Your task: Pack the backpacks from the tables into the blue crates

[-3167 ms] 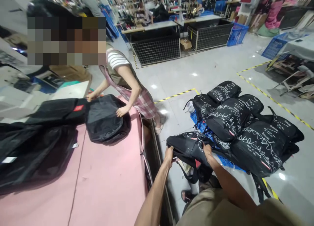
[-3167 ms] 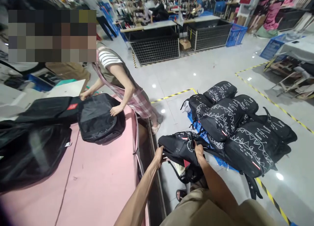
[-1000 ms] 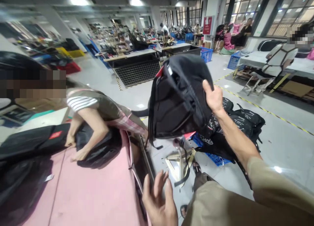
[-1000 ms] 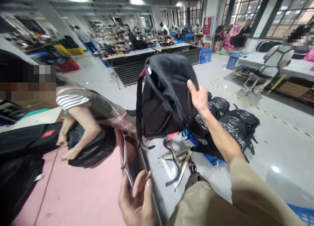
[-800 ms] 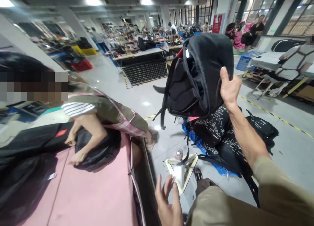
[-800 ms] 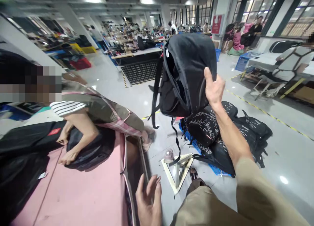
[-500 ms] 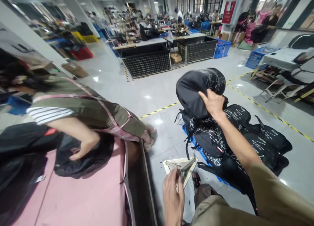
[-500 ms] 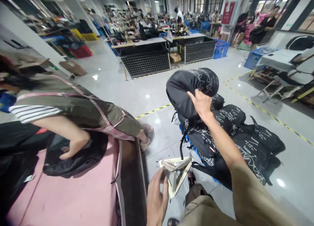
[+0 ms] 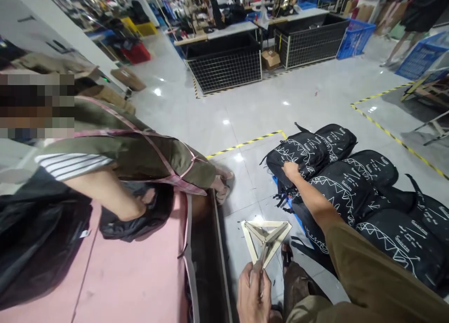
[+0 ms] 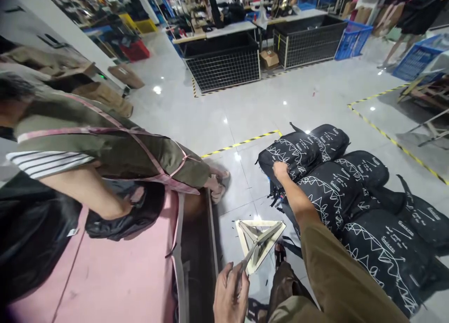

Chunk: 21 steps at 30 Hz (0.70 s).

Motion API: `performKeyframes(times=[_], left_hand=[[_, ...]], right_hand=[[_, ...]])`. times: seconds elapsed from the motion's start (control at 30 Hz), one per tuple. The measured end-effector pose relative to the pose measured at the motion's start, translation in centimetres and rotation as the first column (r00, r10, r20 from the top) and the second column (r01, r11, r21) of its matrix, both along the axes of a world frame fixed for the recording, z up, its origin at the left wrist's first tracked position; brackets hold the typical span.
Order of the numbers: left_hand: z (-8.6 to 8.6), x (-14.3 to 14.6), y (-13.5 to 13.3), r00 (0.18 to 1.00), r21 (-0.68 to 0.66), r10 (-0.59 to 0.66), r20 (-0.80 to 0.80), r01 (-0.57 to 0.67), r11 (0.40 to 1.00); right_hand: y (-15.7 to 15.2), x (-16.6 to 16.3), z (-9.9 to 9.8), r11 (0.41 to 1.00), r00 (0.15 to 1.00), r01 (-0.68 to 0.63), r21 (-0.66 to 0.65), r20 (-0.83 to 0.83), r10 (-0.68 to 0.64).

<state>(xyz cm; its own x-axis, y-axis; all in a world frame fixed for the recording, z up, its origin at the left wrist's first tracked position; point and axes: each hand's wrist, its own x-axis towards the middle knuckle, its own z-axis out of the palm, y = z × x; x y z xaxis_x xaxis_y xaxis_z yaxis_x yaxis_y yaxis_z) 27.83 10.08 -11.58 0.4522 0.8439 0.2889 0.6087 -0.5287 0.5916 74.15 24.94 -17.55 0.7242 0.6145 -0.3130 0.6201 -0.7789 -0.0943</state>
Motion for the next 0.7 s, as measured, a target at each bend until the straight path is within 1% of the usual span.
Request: performKeyframes(times=[0.07, 0.13, 0.17, 0.2, 0.27, 0.3, 0.37, 0.4, 0.47, 0.53, 0.6, 0.63, 0.7], left_hand=[[0.3, 0.2, -0.1, 1.000, -0.049, 0.005, 0.023, -0.004, 0.999], [0.5, 0.4, 0.0, 1.000, -0.064, 0.012, 0.026, -0.010, 0.998], [0.5, 0.5, 0.0, 0.999, -0.068, 0.018, 0.027, -0.016, 0.998], [0.5, 0.6, 0.1, 0.999, -0.073, 0.025, 0.032, -0.023, 0.997], [0.6, 0.7, 0.2, 0.998, -0.087, 0.040, 0.044, -0.036, 0.996], [0.6, 0.8, 0.2, 0.998, -0.091, 0.043, 0.046, -0.039, 0.995], [0.8, 0.9, 0.2, 0.998, -0.084, 0.046, 0.034, -0.043, 0.996], [0.9, 0.9, 0.2, 0.999, -0.077, 0.048, 0.023, -0.046, 0.996], [1.0, 1.0, 0.3, 0.998, -0.059, 0.062, 0.005, -0.062, 0.996], [1.0, 1.1, 0.3, 0.997, -0.041, 0.081, 0.008, -0.081, 0.996], [0.8, 1.2, 0.3, 0.995, -0.017, 0.091, 0.031, -0.091, 0.996], [0.7, 1.2, 0.2, 0.995, -0.004, 0.094, 0.045, -0.094, 0.996], [0.7, 1.3, 0.1, 0.993, 0.016, 0.101, 0.067, -0.102, 0.995]], right_hand=[[-1.4, -1.0, 0.4, 0.999, 0.999, -0.023, 0.043, 0.030, 0.022], [-5.0, -3.7, 0.1, 0.982, 0.990, -0.126, 0.140, 0.088, 0.115], [-7.5, -5.5, -0.5, 0.956, 0.973, -0.215, 0.200, 0.124, 0.194], [-10.3, -7.4, -1.3, 0.917, 0.946, -0.317, 0.241, 0.143, 0.290], [-15.8, -10.6, -3.3, 0.842, 0.875, -0.483, 0.239, 0.128, 0.466], [-18.2, -11.5, -4.3, 0.827, 0.855, -0.518, 0.217, 0.114, 0.506], [-21.3, -11.7, -5.9, 0.852, 0.870, -0.494, 0.174, 0.105, 0.482], [-22.0, -11.1, -6.4, 0.870, 0.886, -0.463, 0.167, 0.104, 0.452], [-21.9, -9.2, -6.7, 0.902, 0.919, -0.394, 0.180, 0.097, 0.382], [-20.6, -7.4, -6.5, 0.926, 0.946, -0.325, 0.193, 0.072, 0.317], [-19.0, -6.2, -5.9, 0.943, 0.964, -0.262, 0.204, 0.001, 0.267], [-18.2, -5.8, -5.5, 0.946, 0.965, -0.237, 0.223, -0.057, 0.255], [-16.7, -4.9, -4.8, 0.935, 0.957, -0.188, 0.301, -0.159, 0.243]])
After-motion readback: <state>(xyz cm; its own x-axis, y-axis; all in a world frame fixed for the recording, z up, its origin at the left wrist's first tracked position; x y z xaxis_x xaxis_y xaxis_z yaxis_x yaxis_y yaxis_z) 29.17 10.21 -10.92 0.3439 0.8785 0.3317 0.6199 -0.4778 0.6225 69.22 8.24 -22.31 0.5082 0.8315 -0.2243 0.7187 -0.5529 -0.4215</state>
